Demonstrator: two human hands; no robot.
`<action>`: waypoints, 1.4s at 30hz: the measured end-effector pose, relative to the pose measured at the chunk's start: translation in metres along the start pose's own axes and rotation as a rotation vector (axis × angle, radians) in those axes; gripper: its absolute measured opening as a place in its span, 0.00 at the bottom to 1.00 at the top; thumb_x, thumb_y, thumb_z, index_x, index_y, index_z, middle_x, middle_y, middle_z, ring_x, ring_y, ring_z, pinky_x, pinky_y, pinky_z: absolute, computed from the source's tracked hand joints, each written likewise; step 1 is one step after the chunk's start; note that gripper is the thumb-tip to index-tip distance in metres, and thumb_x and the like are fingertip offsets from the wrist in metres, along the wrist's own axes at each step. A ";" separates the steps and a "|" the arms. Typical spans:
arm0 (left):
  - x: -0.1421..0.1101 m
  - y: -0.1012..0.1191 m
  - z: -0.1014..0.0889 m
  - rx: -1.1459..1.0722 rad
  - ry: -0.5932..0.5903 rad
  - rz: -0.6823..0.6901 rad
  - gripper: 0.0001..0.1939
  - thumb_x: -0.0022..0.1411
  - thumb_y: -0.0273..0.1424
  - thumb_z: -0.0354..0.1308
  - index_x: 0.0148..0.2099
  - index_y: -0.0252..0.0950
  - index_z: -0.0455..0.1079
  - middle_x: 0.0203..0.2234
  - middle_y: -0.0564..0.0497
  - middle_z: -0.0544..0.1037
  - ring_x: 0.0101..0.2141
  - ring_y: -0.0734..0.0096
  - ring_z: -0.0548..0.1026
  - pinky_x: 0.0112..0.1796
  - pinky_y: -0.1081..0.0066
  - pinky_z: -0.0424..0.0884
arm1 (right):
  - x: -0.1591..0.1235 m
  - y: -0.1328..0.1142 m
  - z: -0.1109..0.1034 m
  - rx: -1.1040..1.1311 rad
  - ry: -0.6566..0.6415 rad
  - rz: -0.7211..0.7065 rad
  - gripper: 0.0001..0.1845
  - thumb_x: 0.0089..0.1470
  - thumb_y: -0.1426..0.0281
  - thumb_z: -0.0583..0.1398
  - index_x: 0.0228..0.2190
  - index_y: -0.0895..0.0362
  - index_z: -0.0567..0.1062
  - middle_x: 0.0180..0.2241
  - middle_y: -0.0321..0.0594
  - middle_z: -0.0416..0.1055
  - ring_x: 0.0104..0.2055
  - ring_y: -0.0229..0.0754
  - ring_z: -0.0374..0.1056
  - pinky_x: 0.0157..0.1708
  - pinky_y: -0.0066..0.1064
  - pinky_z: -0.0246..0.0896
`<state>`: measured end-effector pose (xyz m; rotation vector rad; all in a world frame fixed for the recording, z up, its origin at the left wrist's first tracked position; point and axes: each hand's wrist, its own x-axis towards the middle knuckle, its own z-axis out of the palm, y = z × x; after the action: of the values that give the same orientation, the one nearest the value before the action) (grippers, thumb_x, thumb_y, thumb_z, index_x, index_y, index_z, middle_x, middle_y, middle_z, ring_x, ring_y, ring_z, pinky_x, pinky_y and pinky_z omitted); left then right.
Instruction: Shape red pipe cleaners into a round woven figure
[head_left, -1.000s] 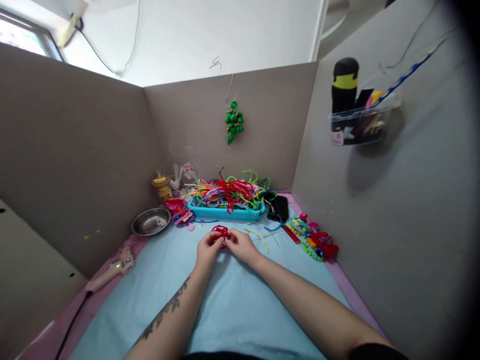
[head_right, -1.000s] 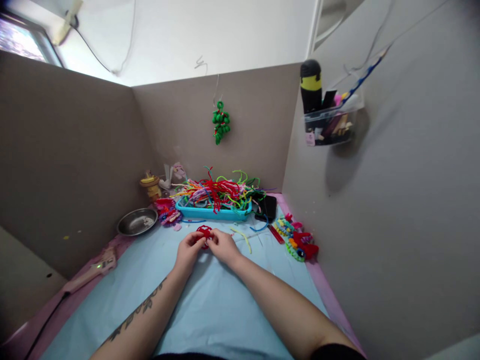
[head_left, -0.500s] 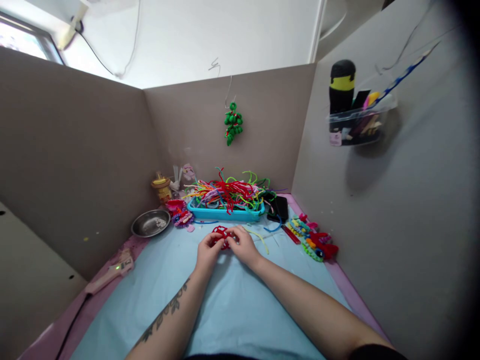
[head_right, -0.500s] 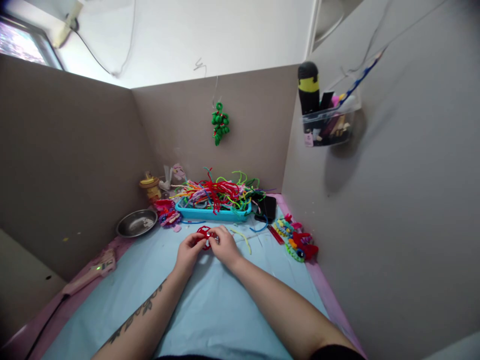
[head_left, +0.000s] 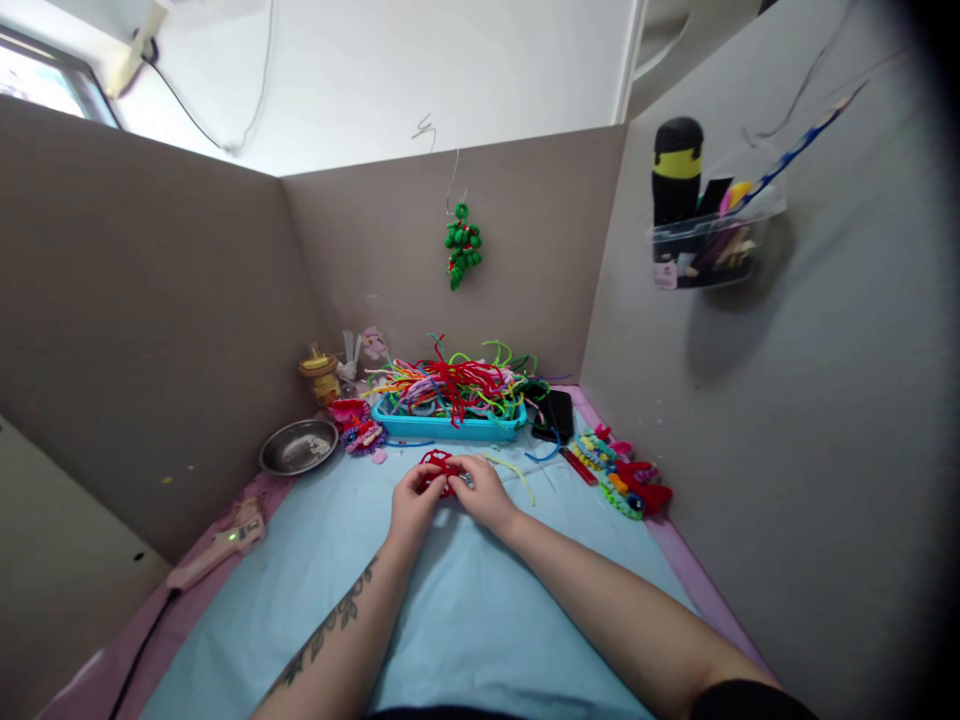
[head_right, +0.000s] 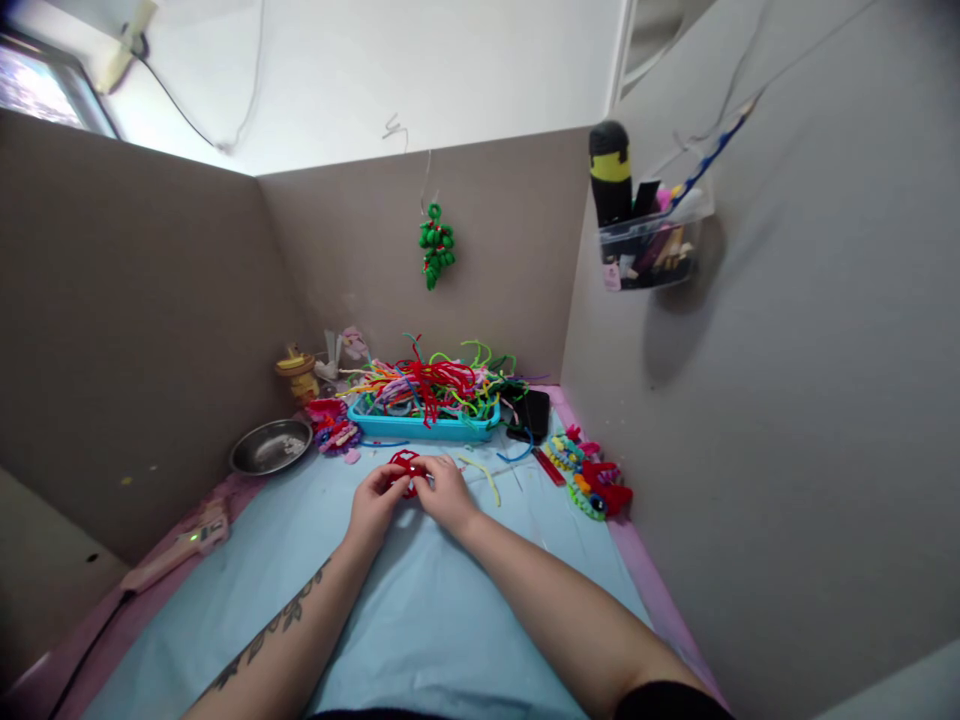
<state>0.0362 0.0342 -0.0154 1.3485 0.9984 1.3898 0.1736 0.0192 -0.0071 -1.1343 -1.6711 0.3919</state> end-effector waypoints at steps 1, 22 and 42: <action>0.000 0.000 0.000 -0.009 0.000 -0.002 0.11 0.46 0.32 0.62 0.33 0.33 0.70 0.28 0.50 0.76 0.29 0.70 0.73 0.33 0.72 0.68 | 0.000 0.000 0.000 -0.008 -0.017 -0.015 0.16 0.46 0.77 0.57 0.39 0.55 0.72 0.38 0.39 0.72 0.42 0.43 0.63 0.43 0.36 0.58; -0.001 0.005 0.001 -0.050 0.037 -0.030 0.12 0.44 0.32 0.64 0.33 0.33 0.71 0.27 0.50 0.77 0.29 0.70 0.73 0.33 0.72 0.68 | -0.004 -0.003 0.000 -0.081 0.094 -0.048 0.04 0.50 0.75 0.55 0.28 0.56 0.69 0.27 0.38 0.66 0.33 0.41 0.63 0.35 0.31 0.58; -0.002 0.009 0.001 -0.083 0.006 -0.033 0.13 0.44 0.33 0.64 0.33 0.33 0.70 0.27 0.51 0.76 0.29 0.70 0.73 0.34 0.71 0.67 | 0.000 -0.007 -0.007 0.109 0.138 0.024 0.07 0.52 0.70 0.54 0.28 0.56 0.72 0.26 0.37 0.68 0.29 0.37 0.63 0.29 0.27 0.58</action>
<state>0.0369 0.0305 -0.0074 1.2623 0.9527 1.3959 0.1758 0.0142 0.0011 -1.0772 -1.4998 0.4053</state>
